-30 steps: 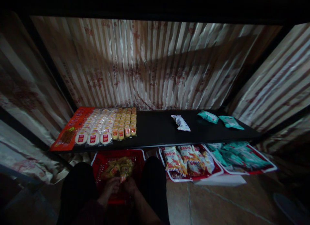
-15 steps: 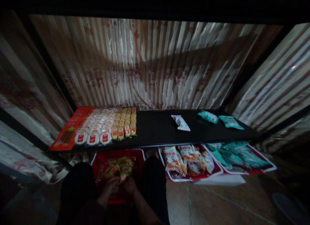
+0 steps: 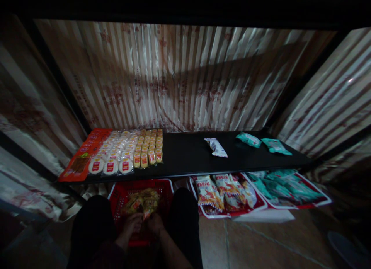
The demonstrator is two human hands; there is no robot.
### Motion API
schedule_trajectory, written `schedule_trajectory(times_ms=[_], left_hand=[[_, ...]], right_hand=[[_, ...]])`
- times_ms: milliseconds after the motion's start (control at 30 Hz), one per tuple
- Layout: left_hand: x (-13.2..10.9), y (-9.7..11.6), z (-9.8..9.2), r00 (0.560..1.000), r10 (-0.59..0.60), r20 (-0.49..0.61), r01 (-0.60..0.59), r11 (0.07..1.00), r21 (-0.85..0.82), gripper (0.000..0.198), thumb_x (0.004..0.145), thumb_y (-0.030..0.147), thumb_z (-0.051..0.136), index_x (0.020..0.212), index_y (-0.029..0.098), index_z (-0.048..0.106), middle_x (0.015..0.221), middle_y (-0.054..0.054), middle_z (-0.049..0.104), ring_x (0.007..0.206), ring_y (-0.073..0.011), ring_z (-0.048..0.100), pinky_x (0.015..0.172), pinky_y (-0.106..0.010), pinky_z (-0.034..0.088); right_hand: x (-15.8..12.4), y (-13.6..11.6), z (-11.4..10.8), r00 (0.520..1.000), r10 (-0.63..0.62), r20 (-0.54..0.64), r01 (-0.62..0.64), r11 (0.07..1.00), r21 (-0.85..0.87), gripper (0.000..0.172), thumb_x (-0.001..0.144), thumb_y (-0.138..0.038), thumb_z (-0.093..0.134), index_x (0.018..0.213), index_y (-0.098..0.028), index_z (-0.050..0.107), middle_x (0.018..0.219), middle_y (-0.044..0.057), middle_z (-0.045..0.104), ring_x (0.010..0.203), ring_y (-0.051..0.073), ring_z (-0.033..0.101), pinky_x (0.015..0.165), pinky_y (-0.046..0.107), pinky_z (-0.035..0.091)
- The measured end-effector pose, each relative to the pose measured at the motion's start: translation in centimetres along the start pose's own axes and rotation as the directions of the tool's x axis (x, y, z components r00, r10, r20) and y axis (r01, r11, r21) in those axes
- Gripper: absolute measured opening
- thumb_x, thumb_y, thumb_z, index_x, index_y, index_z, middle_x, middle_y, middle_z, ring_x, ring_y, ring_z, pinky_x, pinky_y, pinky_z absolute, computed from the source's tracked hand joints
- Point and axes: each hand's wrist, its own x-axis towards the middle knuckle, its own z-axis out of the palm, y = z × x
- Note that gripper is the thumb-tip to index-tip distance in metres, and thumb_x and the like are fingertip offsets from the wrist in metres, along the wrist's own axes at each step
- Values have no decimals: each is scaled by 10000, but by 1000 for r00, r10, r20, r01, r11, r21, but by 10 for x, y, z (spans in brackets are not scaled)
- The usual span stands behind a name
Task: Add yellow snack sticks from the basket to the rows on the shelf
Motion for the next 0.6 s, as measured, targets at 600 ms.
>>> schedule_trajectory(times_ms=[600], left_hand=[[0, 4, 1, 1000, -26, 2, 26, 999, -23, 144, 609, 228, 655, 725, 172, 591, 471, 76, 473, 395, -54, 405, 447, -178, 293]], right_hand=[[-14, -21, -7, 999, -1, -42, -1, 998, -61, 219, 753, -248, 498, 865, -154, 660, 863, 75, 707, 821, 196, 650, 652, 236, 476]])
